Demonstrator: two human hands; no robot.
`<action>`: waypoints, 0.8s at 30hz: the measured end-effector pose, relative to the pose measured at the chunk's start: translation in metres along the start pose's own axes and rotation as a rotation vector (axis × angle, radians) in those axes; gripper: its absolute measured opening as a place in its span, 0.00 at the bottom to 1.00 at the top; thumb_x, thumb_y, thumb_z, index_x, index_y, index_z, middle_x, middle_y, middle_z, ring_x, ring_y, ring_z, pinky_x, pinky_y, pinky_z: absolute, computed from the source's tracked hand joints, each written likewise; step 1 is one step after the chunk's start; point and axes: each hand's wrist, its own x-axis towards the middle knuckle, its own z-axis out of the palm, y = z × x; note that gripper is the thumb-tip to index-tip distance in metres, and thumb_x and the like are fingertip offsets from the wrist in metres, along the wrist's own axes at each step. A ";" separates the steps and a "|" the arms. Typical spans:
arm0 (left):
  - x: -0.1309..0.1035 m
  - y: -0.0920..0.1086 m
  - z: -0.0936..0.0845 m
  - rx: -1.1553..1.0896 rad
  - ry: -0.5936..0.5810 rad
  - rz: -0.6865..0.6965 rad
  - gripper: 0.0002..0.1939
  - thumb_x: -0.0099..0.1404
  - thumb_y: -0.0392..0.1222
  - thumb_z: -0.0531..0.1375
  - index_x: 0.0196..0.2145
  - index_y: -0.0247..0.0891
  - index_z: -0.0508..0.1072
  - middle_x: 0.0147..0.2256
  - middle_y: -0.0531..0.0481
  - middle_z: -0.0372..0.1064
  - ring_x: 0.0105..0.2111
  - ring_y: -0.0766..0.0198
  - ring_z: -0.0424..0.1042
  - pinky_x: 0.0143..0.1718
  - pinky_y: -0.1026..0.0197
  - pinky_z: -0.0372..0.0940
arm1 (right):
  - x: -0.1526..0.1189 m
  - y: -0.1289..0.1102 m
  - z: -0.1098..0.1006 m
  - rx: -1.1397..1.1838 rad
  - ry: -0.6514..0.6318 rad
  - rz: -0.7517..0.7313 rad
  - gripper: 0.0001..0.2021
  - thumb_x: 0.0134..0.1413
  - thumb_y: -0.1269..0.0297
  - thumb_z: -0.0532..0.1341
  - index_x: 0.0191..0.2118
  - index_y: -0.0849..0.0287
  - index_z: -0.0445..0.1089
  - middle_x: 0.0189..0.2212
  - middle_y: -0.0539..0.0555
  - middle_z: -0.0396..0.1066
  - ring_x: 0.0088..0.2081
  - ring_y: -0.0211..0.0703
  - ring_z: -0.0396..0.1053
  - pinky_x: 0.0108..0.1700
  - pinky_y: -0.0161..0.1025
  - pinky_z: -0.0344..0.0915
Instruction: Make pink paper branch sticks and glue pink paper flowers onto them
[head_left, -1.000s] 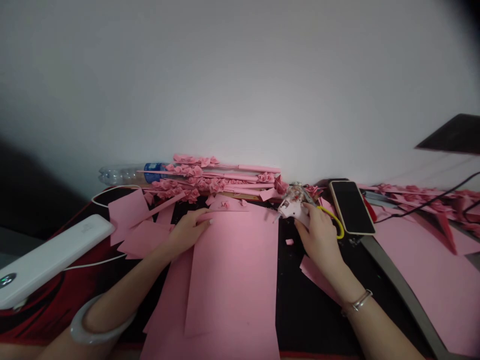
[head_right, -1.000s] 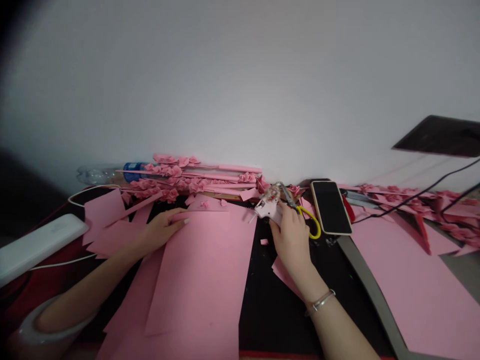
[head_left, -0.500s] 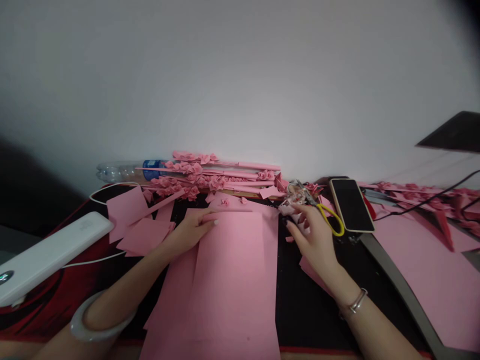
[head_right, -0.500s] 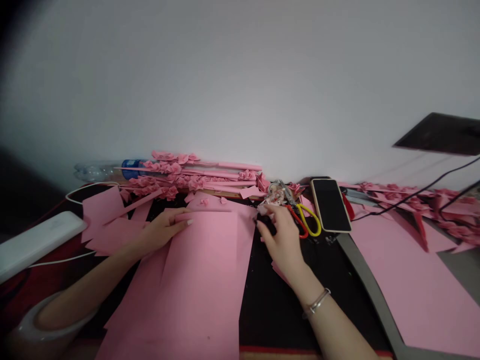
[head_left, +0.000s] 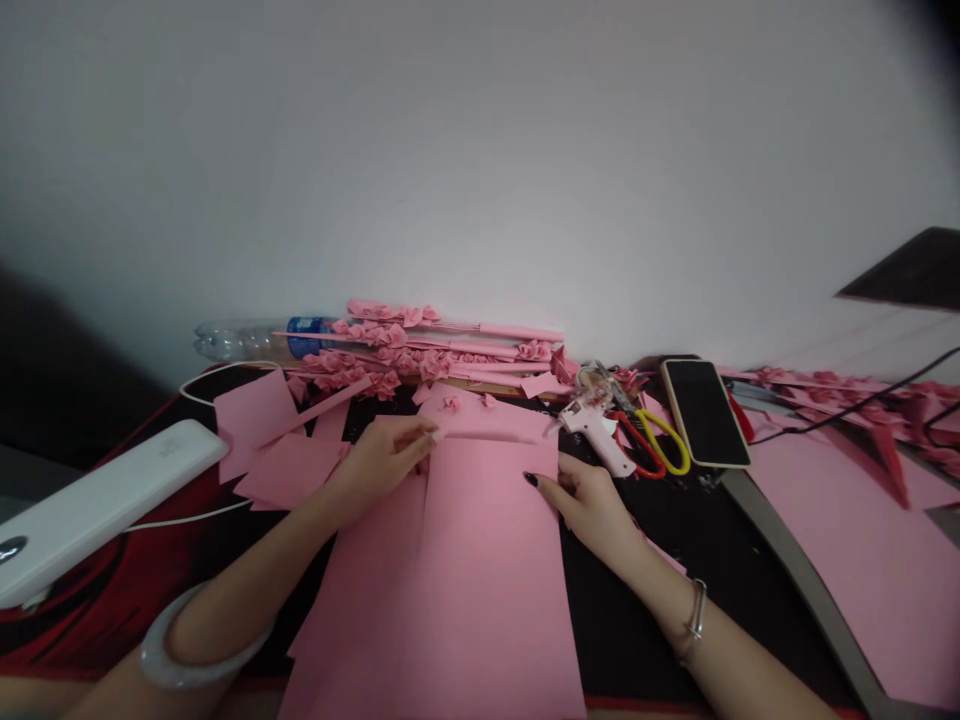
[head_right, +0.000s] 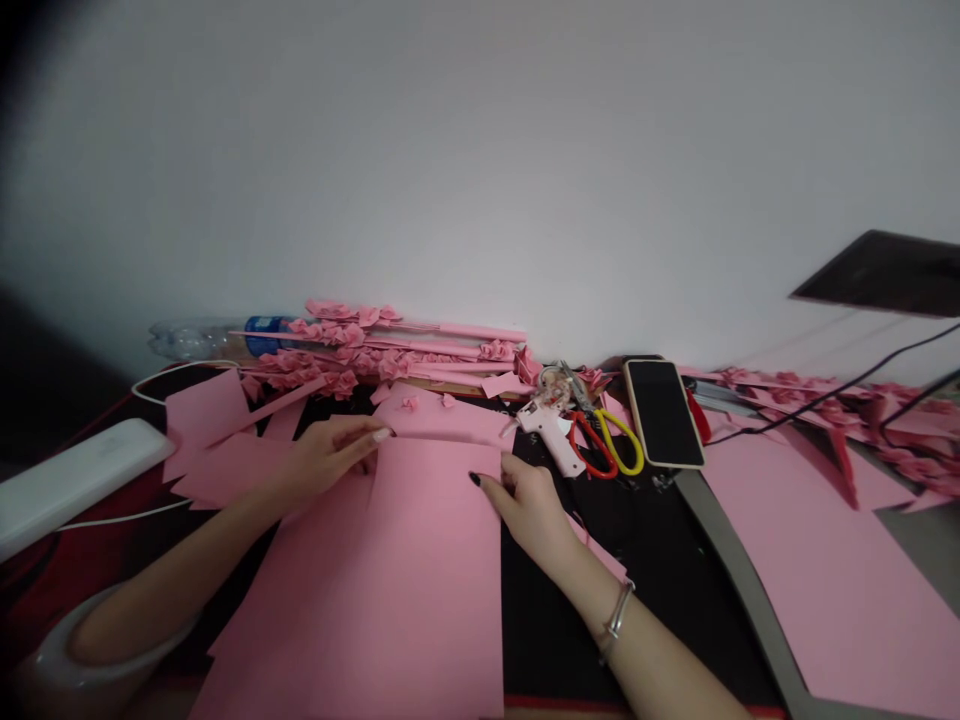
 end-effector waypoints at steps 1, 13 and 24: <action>0.001 -0.002 -0.003 0.046 0.047 -0.011 0.14 0.67 0.47 0.53 0.34 0.36 0.74 0.28 0.49 0.74 0.27 0.61 0.73 0.28 0.63 0.67 | 0.001 0.001 -0.001 0.009 -0.005 0.001 0.11 0.57 0.59 0.58 0.33 0.62 0.73 0.21 0.50 0.68 0.21 0.37 0.60 0.23 0.32 0.56; -0.005 -0.017 -0.010 0.501 -0.424 0.155 0.47 0.60 0.60 0.59 0.68 0.45 0.40 0.68 0.46 0.35 0.67 0.44 0.34 0.64 0.43 0.41 | 0.011 0.010 -0.018 -0.157 0.110 0.010 0.10 0.55 0.63 0.56 0.26 0.60 0.67 0.18 0.47 0.60 0.22 0.37 0.56 0.25 0.34 0.52; 0.000 -0.007 0.010 0.469 -0.284 0.067 0.62 0.49 0.57 0.68 0.68 0.40 0.32 0.68 0.36 0.31 0.67 0.43 0.34 0.64 0.42 0.42 | 0.012 0.009 -0.016 0.301 -0.005 0.156 0.16 0.56 0.51 0.58 0.32 0.61 0.69 0.20 0.46 0.61 0.20 0.34 0.53 0.21 0.32 0.49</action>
